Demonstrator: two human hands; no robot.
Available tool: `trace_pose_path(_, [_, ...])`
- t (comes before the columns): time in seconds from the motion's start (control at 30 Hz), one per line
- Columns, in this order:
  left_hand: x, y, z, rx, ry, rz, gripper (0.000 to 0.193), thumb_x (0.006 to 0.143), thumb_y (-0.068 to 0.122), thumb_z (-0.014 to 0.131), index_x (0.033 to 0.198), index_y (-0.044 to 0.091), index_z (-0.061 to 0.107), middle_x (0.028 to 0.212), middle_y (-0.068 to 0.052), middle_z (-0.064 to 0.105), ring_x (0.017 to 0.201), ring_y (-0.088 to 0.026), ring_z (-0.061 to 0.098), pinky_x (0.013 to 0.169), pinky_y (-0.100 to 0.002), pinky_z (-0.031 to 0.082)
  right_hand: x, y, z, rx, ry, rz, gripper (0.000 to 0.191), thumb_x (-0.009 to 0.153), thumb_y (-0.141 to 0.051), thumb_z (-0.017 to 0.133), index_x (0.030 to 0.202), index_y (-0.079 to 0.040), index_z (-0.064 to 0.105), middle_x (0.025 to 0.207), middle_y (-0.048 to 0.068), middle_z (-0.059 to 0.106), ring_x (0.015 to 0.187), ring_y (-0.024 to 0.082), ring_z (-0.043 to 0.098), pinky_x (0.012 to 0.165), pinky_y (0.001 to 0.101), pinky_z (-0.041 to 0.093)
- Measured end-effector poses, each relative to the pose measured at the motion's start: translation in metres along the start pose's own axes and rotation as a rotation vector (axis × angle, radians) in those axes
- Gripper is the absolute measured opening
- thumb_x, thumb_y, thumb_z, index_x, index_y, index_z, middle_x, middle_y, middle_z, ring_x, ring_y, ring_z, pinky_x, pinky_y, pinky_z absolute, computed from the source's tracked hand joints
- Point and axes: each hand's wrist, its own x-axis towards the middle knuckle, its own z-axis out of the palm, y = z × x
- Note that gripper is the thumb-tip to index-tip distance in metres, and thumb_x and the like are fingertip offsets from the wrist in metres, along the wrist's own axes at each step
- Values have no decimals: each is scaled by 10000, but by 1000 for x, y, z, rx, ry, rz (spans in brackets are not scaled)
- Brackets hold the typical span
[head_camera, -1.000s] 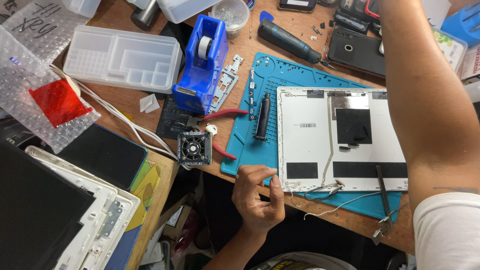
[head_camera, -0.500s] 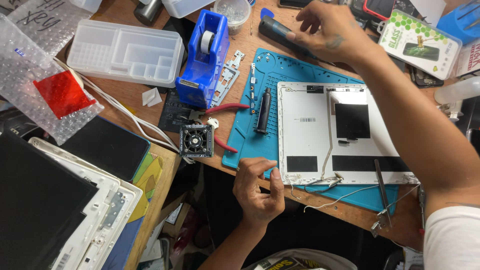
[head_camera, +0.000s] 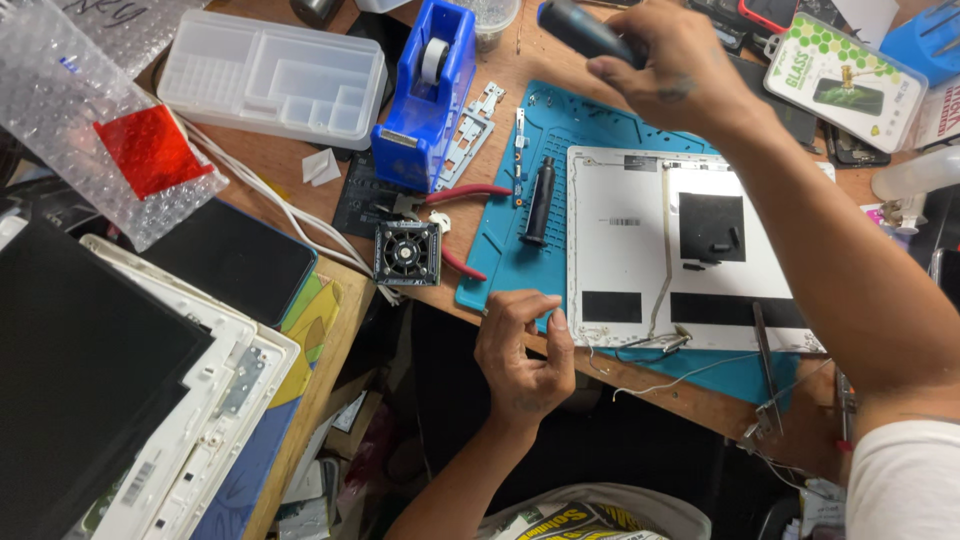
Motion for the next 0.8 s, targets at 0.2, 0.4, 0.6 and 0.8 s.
trace_pose_path(0.2, [3,7,-1,-9,6,-15,172,902,16,663,1068,49,635,989,-74,636,803,-158,582,667,-280,488,-41,-4,-30,616,-99,136,311,1124,-208,563,1304,45,568,1035,132,678,889,192,701,753,352,595])
trace_pose_path(0.4, [0,9,-4,-22,10,-25,146,940,2,655,1078,47,647,1012,-69,645,799,-162,584,679,-286,492,-125,-10,-53,1275,100,324,209,1220,-120,474,1120,28,584,980,153,674,775,187,642,725,337,522])
trace_pose_path(0.6, [0,10,-6,-29,-53,-55,124,963,15,646,1081,54,656,1017,-60,648,820,-150,601,690,-282,499,-166,-5,-43,1315,265,250,217,1207,-202,489,1204,9,538,953,143,634,737,198,622,693,345,518])
trace_pose_path(0.8, [3,11,-10,-34,-79,-73,111,974,18,638,1080,47,659,1020,-63,649,845,-147,617,692,-271,518,-171,-20,-28,1266,372,243,291,1195,-284,503,1289,-10,492,927,133,595,699,209,602,661,352,513])
